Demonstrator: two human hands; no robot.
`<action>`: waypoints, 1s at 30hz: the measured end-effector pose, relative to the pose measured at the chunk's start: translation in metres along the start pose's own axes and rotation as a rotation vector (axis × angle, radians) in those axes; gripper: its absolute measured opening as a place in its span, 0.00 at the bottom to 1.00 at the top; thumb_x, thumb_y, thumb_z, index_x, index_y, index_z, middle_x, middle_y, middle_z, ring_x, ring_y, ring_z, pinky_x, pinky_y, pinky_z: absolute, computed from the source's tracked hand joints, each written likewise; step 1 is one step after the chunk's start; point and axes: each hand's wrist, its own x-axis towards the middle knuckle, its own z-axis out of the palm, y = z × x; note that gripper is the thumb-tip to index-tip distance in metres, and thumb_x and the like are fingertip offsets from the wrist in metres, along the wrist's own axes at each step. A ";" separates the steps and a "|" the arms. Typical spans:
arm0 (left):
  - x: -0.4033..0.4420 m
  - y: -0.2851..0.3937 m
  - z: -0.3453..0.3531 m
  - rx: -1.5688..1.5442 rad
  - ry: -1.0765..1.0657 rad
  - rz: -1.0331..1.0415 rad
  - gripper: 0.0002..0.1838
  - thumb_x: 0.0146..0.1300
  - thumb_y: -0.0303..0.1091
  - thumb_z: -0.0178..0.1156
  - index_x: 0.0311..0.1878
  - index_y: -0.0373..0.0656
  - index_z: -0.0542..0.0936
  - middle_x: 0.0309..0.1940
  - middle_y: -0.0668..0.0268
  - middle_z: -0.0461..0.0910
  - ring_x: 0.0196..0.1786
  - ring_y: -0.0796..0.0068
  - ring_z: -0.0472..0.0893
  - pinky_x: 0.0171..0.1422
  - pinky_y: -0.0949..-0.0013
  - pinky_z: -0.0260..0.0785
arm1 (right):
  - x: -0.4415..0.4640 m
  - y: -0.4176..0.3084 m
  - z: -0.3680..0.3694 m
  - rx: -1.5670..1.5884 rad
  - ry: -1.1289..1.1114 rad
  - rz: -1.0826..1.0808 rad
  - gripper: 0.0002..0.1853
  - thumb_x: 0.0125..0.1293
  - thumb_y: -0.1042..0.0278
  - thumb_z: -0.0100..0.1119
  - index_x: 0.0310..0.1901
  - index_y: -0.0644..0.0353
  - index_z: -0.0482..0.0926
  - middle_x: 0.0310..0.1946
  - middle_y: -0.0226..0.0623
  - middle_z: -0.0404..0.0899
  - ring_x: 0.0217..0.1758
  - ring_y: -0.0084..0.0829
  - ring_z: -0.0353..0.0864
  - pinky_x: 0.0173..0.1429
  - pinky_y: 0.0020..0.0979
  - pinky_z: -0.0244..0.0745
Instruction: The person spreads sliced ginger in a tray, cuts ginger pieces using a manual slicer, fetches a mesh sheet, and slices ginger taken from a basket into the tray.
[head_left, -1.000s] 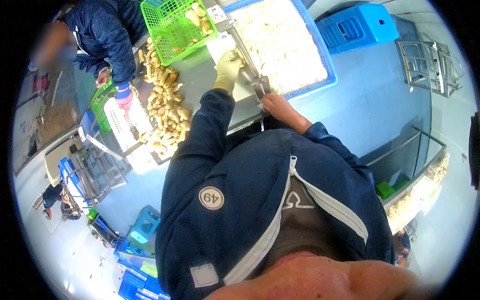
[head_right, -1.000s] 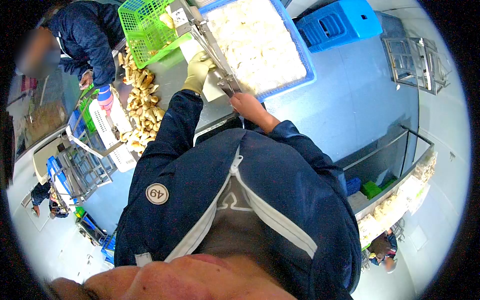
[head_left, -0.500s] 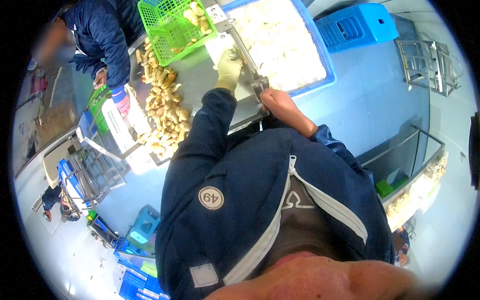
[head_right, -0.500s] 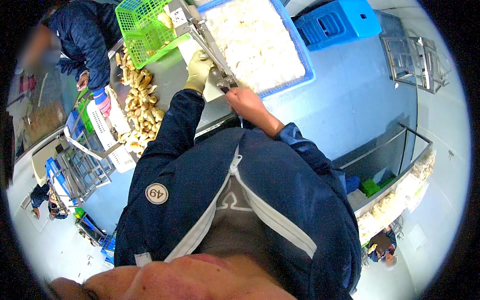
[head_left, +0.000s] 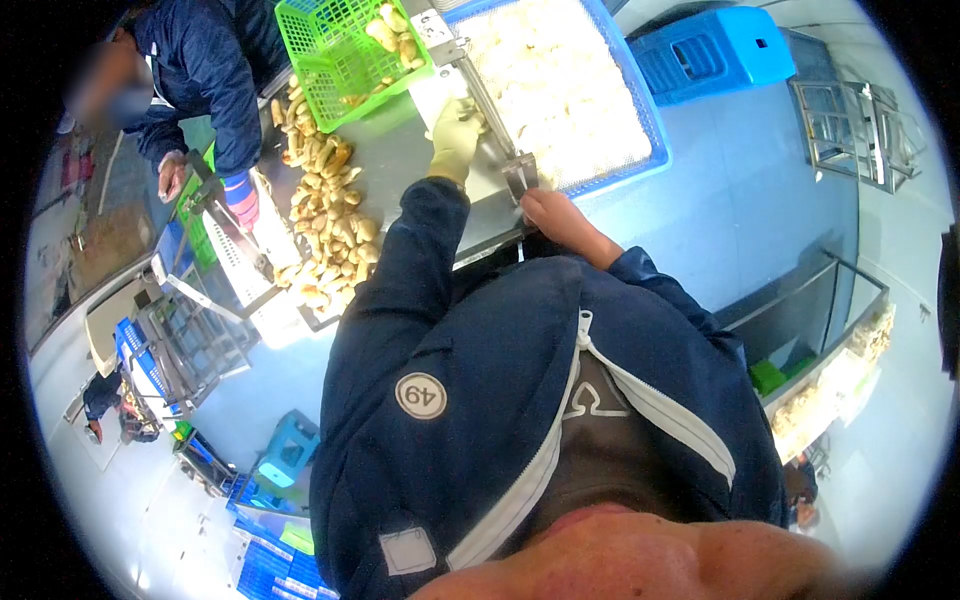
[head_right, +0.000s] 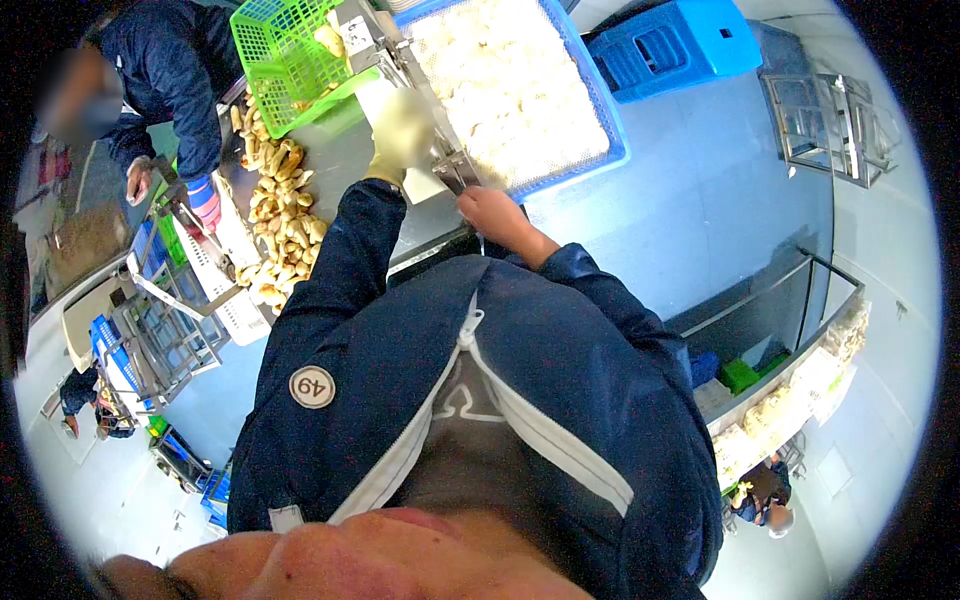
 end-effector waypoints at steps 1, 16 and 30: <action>0.007 -0.029 -0.007 0.134 -0.033 0.214 0.15 0.62 0.22 0.63 0.53 0.35 0.77 0.43 0.58 0.82 0.41 0.70 0.83 0.44 0.69 0.79 | 0.001 -0.012 -0.007 0.028 0.007 0.027 0.10 0.64 0.66 0.50 0.32 0.66 0.73 0.31 0.50 0.77 0.36 0.54 0.79 0.40 0.47 0.74; -0.011 0.022 -0.003 0.308 0.193 -0.188 0.22 0.60 0.26 0.59 0.59 0.40 0.74 0.41 0.55 0.84 0.43 0.62 0.84 0.51 0.66 0.75 | 0.003 -0.032 -0.023 0.193 0.054 0.118 0.14 0.67 0.63 0.46 0.30 0.65 0.74 0.29 0.53 0.78 0.37 0.57 0.78 0.43 0.50 0.72; 0.012 0.006 0.019 -0.026 0.123 -0.249 0.13 0.64 0.27 0.59 0.51 0.36 0.76 0.35 0.63 0.81 0.34 0.71 0.80 0.36 0.70 0.74 | 0.001 -0.008 -0.002 -0.003 0.031 -0.022 0.04 0.60 0.72 0.53 0.32 0.63 0.72 0.31 0.48 0.75 0.35 0.54 0.79 0.37 0.49 0.74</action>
